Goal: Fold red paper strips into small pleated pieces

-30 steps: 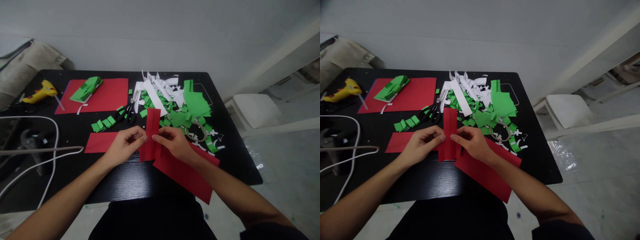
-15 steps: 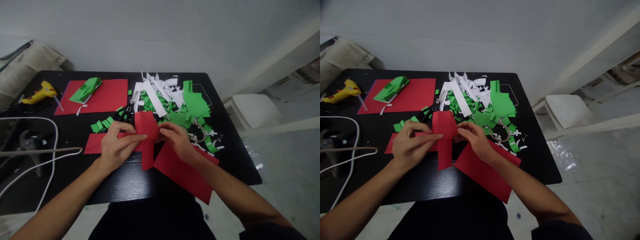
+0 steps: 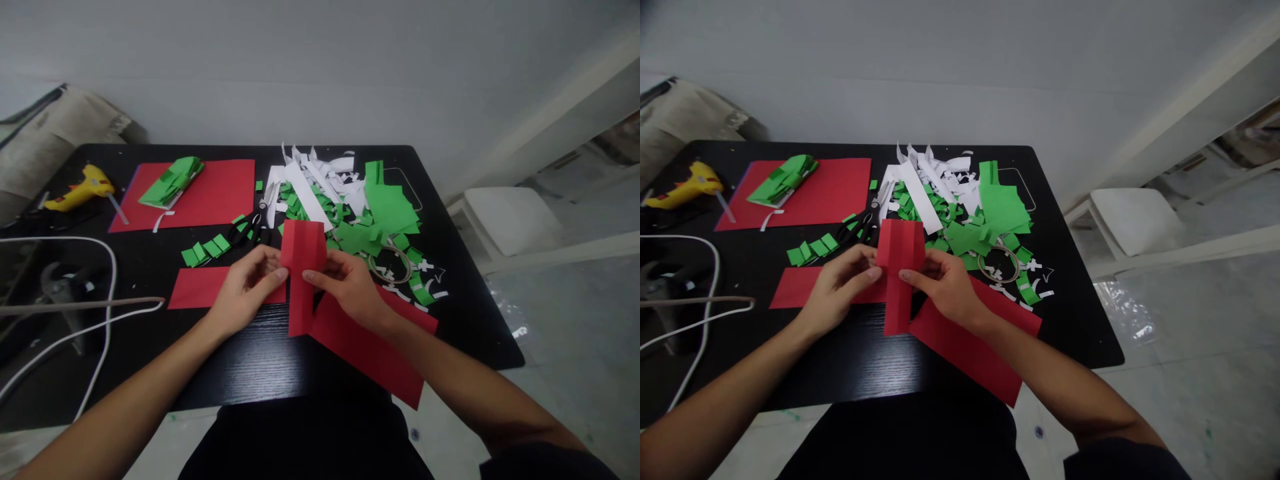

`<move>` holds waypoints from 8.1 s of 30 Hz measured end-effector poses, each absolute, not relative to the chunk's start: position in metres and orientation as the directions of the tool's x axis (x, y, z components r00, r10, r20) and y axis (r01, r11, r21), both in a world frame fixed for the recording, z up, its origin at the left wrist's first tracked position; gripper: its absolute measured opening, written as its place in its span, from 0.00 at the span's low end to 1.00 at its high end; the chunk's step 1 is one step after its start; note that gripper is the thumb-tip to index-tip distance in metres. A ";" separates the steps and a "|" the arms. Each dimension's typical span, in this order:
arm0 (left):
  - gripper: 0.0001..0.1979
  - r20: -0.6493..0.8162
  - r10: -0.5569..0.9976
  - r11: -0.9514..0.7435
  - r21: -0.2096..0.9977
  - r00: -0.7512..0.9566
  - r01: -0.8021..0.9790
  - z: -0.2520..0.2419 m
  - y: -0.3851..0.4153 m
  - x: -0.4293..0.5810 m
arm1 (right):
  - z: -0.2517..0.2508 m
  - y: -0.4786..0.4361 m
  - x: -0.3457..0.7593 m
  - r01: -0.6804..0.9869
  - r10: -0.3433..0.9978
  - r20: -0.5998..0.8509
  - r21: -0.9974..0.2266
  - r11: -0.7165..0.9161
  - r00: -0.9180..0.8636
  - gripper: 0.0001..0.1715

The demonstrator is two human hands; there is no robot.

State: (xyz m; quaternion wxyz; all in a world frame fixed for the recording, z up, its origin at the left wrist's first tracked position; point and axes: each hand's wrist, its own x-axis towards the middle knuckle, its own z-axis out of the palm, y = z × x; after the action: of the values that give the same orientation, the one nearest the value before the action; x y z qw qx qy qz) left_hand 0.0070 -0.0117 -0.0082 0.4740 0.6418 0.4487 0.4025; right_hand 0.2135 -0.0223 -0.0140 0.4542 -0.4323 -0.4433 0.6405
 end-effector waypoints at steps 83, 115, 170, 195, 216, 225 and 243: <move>0.12 -0.125 0.918 0.097 0.991 0.377 0.094 -0.006 -0.009 0.012 | -0.018 -0.014 0.222 -0.132 0.951 -0.082 -0.983 -0.126 -0.298 0.17; 0.09 -0.057 0.952 0.058 0.998 0.300 0.007 -0.007 -0.007 0.008 | -0.015 -0.012 0.225 -0.326 0.892 -0.164 -0.891 -0.317 -0.420 0.16; 0.08 0.504 0.788 -0.615 0.641 0.353 0.458 -0.009 -0.004 -0.002 | -0.014 -0.017 0.222 -0.148 0.831 -0.322 -0.893 -0.426 -0.454 0.18; 0.14 0.149 0.985 -0.163 0.963 0.083 0.216 -0.007 0.007 -0.005 | -0.019 -0.012 0.225 0.120 0.947 -0.141 -0.987 -0.111 -0.288 0.08; 0.05 0.094 0.934 -0.218 0.914 0.345 0.343 -0.001 0.012 -0.018 | -0.016 -0.008 0.229 0.215 0.959 -0.131 -0.974 -0.076 -0.252 0.08; 0.06 0.337 0.872 -0.477 0.749 0.356 0.460 0.006 0.005 -0.015 | -0.018 -0.012 0.226 0.159 0.942 -0.139 -0.983 -0.093 -0.305 0.06; 0.24 0.345 0.902 -0.396 0.901 0.261 0.177 -0.011 -0.010 0.002 | -0.020 -0.017 0.219 -0.036 0.933 -0.124 -0.989 -0.144 -0.337 0.10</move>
State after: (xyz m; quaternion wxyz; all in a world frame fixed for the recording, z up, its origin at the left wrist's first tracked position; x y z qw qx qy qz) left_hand 0.0018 -0.0099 -0.0107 0.3881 0.6929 0.3893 0.4666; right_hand 0.2192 -0.0165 -0.0196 0.3876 -0.4258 -0.5268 0.6253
